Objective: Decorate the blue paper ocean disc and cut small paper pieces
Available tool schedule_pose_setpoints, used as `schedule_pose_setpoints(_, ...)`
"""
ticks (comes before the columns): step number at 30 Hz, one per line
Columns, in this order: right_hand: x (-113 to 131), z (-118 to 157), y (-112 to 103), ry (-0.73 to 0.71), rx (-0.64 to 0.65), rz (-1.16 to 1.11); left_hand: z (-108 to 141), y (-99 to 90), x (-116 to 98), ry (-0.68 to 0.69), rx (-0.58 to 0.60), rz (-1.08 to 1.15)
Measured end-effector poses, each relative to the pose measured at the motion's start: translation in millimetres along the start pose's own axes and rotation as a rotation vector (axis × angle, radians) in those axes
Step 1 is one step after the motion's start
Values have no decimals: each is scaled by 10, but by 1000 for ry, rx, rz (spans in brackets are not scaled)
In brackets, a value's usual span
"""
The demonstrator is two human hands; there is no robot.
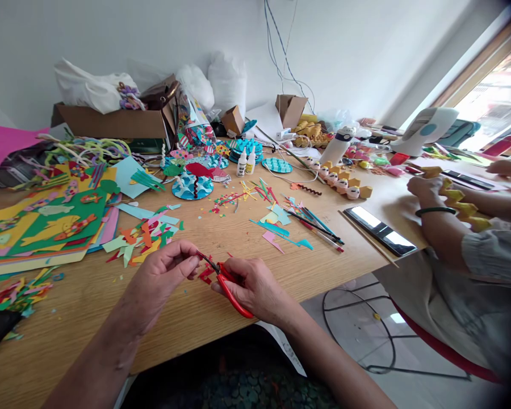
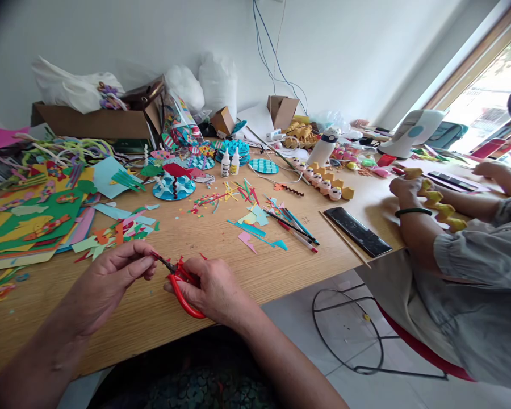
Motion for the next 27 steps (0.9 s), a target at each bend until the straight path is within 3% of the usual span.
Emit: schedule_pose_setpoints(27, 15, -10, -1, 18, 11, -11, -4, 1, 41, -4, -34, 49)
Point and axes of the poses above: each hand's wrist, its own z-axis away from the middle knuckle, its own y-axis out of the palm, x = y × z, the point moved 2 cm from there along -z, towards the middle knuckle, and after that the axes turned 11 degrees about -x, right-handed, at the moved point
